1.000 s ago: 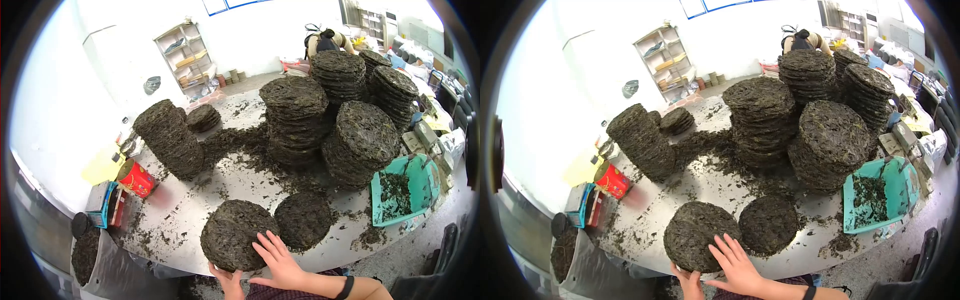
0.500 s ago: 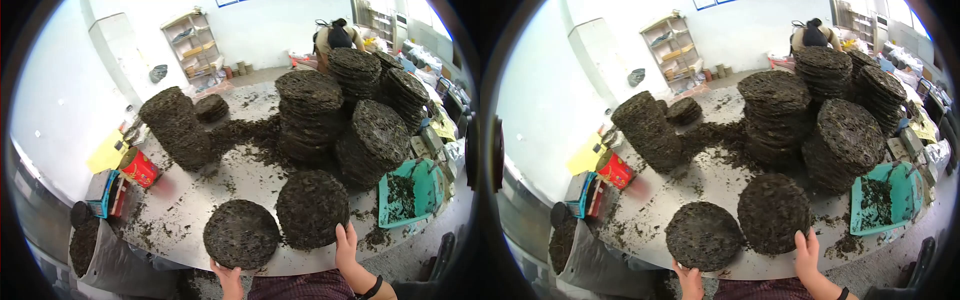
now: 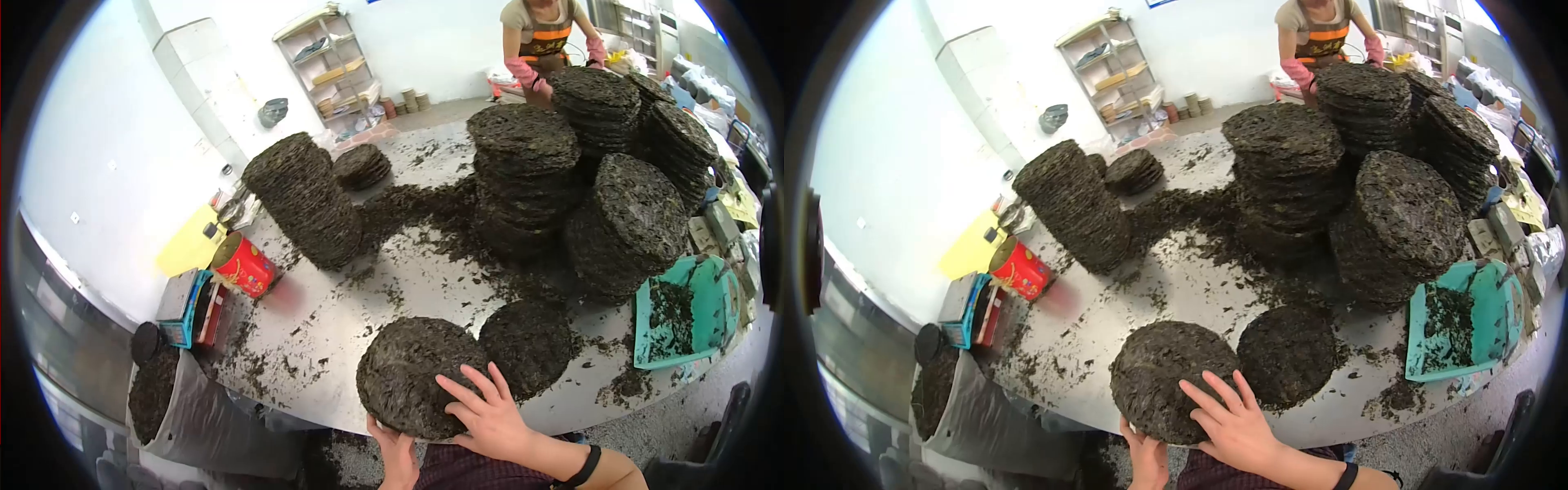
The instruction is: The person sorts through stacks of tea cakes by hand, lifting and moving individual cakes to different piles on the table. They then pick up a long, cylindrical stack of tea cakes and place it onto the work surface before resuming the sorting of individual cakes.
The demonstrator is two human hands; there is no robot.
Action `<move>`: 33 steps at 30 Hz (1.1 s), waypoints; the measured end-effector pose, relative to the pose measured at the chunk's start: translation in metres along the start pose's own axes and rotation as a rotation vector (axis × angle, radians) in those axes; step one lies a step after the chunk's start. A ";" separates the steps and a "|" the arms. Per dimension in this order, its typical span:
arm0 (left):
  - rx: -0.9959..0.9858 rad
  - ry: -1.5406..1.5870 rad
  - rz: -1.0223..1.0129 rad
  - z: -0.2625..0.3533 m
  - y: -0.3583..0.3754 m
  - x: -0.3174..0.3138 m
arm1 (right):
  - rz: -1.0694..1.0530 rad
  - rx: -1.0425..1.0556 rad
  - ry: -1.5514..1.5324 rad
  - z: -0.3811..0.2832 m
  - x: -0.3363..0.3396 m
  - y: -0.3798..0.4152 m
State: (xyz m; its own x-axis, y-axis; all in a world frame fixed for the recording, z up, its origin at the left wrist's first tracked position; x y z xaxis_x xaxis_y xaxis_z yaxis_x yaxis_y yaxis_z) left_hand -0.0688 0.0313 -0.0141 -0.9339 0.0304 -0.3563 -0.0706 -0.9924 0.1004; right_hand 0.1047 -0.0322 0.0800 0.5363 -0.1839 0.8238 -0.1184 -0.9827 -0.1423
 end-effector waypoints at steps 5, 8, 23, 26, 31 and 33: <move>0.097 0.004 -0.023 0.004 -0.003 0.007 | -0.187 0.067 -0.371 0.002 -0.019 -0.009; 0.126 0.047 -0.038 -0.004 -0.007 0.018 | -0.245 0.116 -0.539 0.009 -0.012 -0.011; 0.092 0.127 0.061 0.011 -0.002 -0.004 | 0.513 0.004 -0.322 0.037 0.026 0.000; -0.005 0.045 0.034 -0.018 -0.003 0.012 | 0.261 0.082 -0.297 0.006 -0.010 -0.011; 0.084 0.068 0.297 0.019 0.000 0.003 | 0.489 -0.539 -0.848 0.044 0.023 0.010; 0.108 0.041 0.287 0.017 -0.003 0.016 | 0.673 -0.657 -1.159 0.086 0.029 0.033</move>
State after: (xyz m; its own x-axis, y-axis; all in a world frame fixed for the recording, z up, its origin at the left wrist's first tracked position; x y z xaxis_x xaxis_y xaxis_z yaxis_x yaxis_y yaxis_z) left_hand -0.0896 0.0368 -0.0046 -0.9062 -0.2560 -0.3366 0.1545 -0.9413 0.3000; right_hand 0.1881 -0.0716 0.0517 0.5415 -0.8110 -0.2215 -0.7835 -0.5823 0.2168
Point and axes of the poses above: each hand's wrist, its own y-axis away from the middle knuckle, its own x-axis out of the back of the hand, z = x × y, the point moved 5 cm from there along -y, towards the middle knuckle, and after that the axes turned 14 degrees about -x, right-handed, at the moved point
